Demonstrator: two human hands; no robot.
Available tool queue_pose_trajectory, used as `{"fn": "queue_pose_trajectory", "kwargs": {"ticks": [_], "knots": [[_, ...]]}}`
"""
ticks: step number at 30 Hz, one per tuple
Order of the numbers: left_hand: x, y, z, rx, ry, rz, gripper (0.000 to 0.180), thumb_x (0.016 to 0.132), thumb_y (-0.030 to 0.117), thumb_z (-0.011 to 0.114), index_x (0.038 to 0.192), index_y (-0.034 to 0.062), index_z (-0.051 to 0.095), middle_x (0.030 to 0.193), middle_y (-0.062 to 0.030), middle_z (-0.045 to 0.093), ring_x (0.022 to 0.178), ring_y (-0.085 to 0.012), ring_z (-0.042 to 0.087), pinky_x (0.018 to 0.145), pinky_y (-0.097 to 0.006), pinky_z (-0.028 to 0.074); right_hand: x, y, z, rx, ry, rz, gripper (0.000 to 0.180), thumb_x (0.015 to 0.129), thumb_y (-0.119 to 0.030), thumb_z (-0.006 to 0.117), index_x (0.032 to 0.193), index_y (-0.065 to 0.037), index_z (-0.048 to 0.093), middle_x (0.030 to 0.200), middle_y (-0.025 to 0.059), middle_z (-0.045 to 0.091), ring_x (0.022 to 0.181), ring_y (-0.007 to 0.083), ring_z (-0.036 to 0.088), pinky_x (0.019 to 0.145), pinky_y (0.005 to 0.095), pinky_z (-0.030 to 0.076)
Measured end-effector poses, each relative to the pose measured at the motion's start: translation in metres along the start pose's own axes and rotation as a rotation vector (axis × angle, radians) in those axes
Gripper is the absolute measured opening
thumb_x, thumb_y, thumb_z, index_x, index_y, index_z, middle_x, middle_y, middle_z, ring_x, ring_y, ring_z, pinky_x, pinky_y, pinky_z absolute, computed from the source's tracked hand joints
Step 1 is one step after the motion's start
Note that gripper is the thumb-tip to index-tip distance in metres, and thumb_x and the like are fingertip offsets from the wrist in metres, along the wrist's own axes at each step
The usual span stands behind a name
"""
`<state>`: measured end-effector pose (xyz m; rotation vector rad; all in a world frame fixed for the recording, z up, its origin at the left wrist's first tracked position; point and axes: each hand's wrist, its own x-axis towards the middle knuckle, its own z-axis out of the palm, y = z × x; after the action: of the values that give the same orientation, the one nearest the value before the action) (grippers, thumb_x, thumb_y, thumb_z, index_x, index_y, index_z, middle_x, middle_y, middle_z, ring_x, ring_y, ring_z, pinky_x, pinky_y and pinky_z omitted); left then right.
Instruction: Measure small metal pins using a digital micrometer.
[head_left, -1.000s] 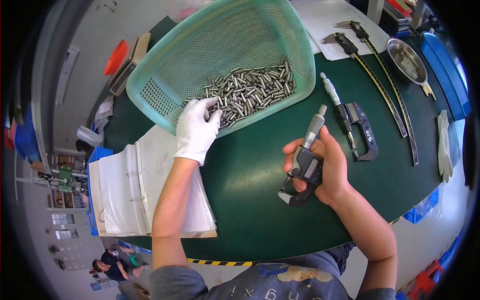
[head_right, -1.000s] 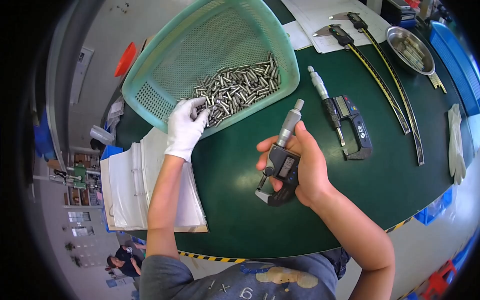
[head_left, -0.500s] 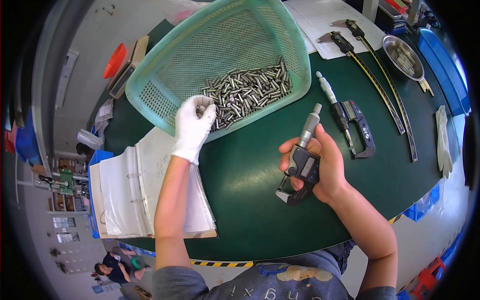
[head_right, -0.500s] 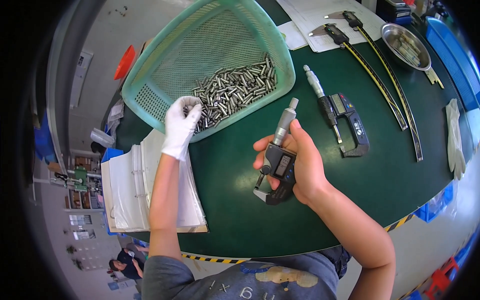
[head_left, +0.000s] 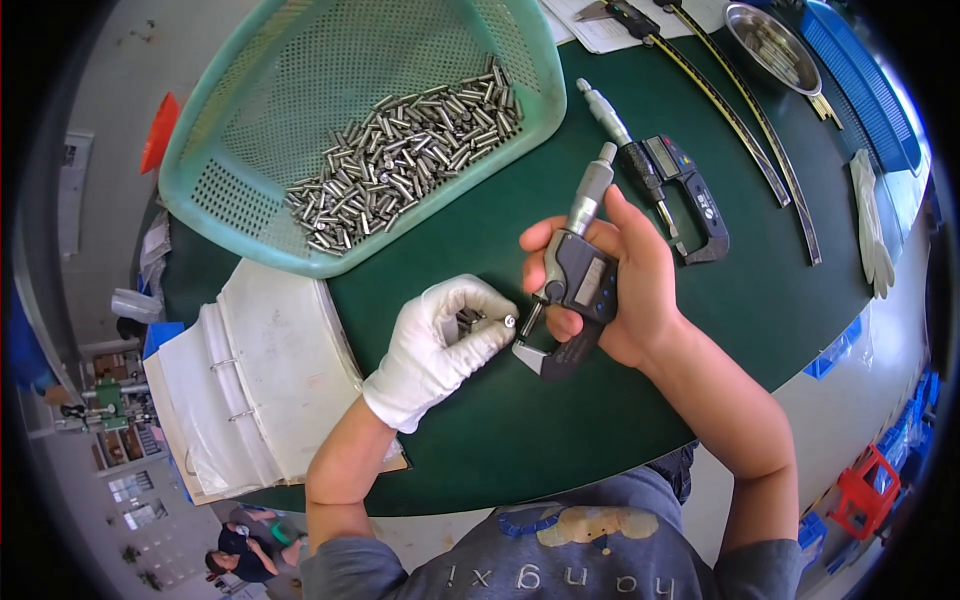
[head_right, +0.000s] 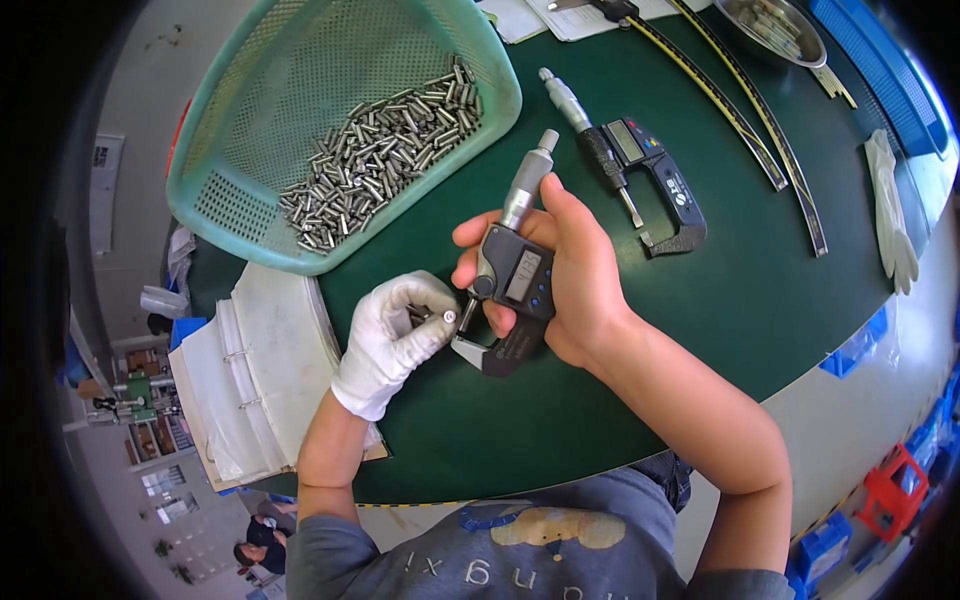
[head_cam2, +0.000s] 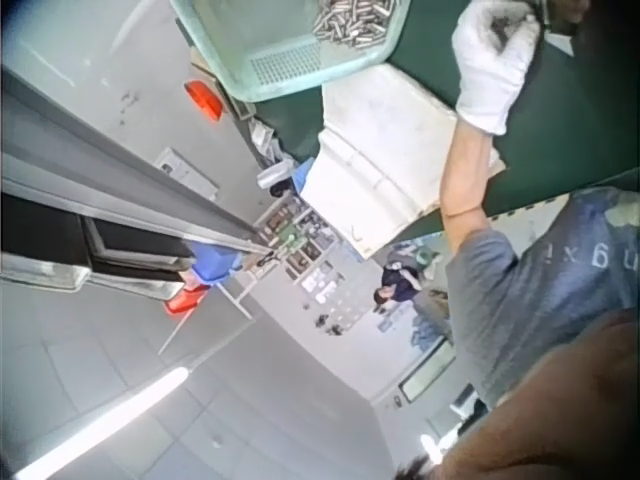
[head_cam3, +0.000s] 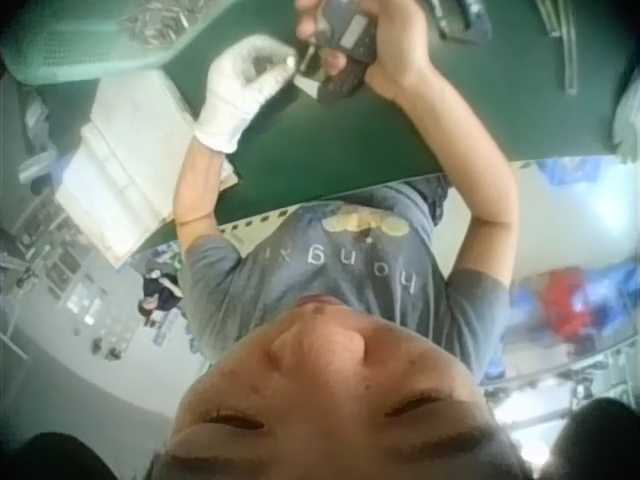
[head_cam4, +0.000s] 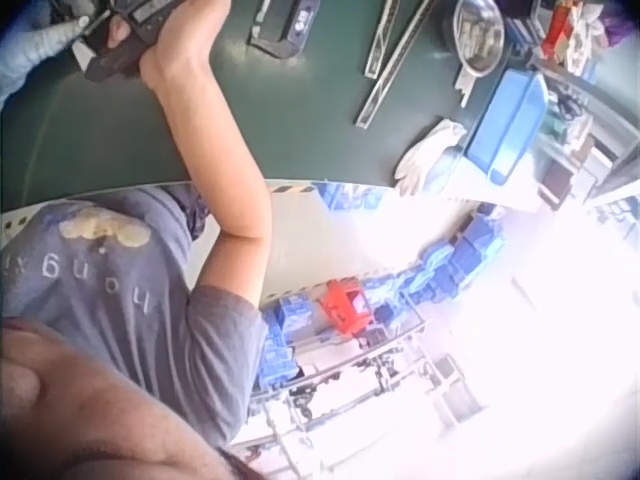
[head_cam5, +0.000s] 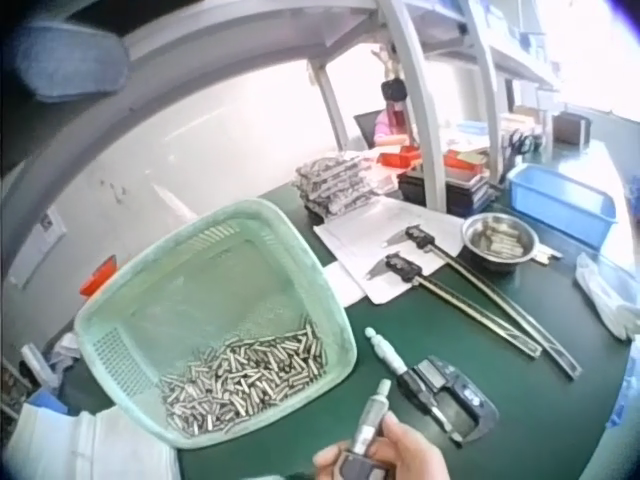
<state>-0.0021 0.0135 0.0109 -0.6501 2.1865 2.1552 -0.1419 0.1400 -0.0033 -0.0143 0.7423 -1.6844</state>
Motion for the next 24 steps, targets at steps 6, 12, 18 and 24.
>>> {"fn": "queue_pose_trajectory", "kwargs": {"ticks": [6, 12, 18, 24], "knots": [[-0.0041, -0.0094, -0.0020, 0.115, -0.032, 0.231, 0.014, 0.070, -0.002, 0.066, 0.081, 0.0023, 0.059, 0.078, -0.0037, 0.052, 0.068, -0.0109, 0.048, 0.062, -0.023, 0.039, 0.0017, -0.0002, -0.0043, 0.074, -0.034, 0.035, 0.062, 0.086, -0.049, 0.015, 0.092, 0.002, 0.051, 0.071, 0.0131, 0.057, 0.042, 0.0170, 0.044, 0.047, 0.0282, 0.040], [-0.0046, -0.0086, 0.0007, 0.204, 0.001, 0.251, 0.015, 0.068, -0.001, 0.067, 0.080, 0.0029, 0.059, 0.077, -0.0047, 0.053, 0.068, -0.0134, 0.050, 0.062, -0.024, 0.040, 0.0011, 0.0007, -0.0033, 0.031, -0.051, 0.045, 0.061, 0.087, -0.047, 0.015, 0.091, 0.002, 0.052, 0.071, 0.0136, 0.057, 0.042, 0.0172, 0.045, 0.046, 0.0265, 0.040], [-0.0052, -0.0076, 0.0003, 0.259, -0.008, 0.270, 0.014, 0.068, 0.000, 0.067, 0.080, 0.0029, 0.061, 0.076, -0.0048, 0.055, 0.067, -0.0143, 0.052, 0.060, -0.024, 0.040, 0.0005, -0.0003, 0.0004, -0.025, -0.044, 0.045, 0.061, 0.088, -0.045, 0.014, 0.090, 0.002, 0.053, 0.069, 0.0136, 0.057, 0.042, 0.0171, 0.045, 0.044, 0.0261, 0.039], [-0.0059, -0.0074, 0.0022, 0.247, 0.008, 0.289, 0.012, 0.069, 0.001, 0.067, 0.080, 0.0019, 0.061, 0.076, -0.0054, 0.056, 0.066, -0.0144, 0.053, 0.059, -0.024, 0.041, 0.0005, -0.0004, -0.0004, -0.022, -0.039, 0.050, 0.060, 0.088, -0.044, 0.014, 0.090, 0.002, 0.053, 0.069, 0.0138, 0.057, 0.041, 0.0171, 0.045, 0.044, 0.0261, 0.039]]}}
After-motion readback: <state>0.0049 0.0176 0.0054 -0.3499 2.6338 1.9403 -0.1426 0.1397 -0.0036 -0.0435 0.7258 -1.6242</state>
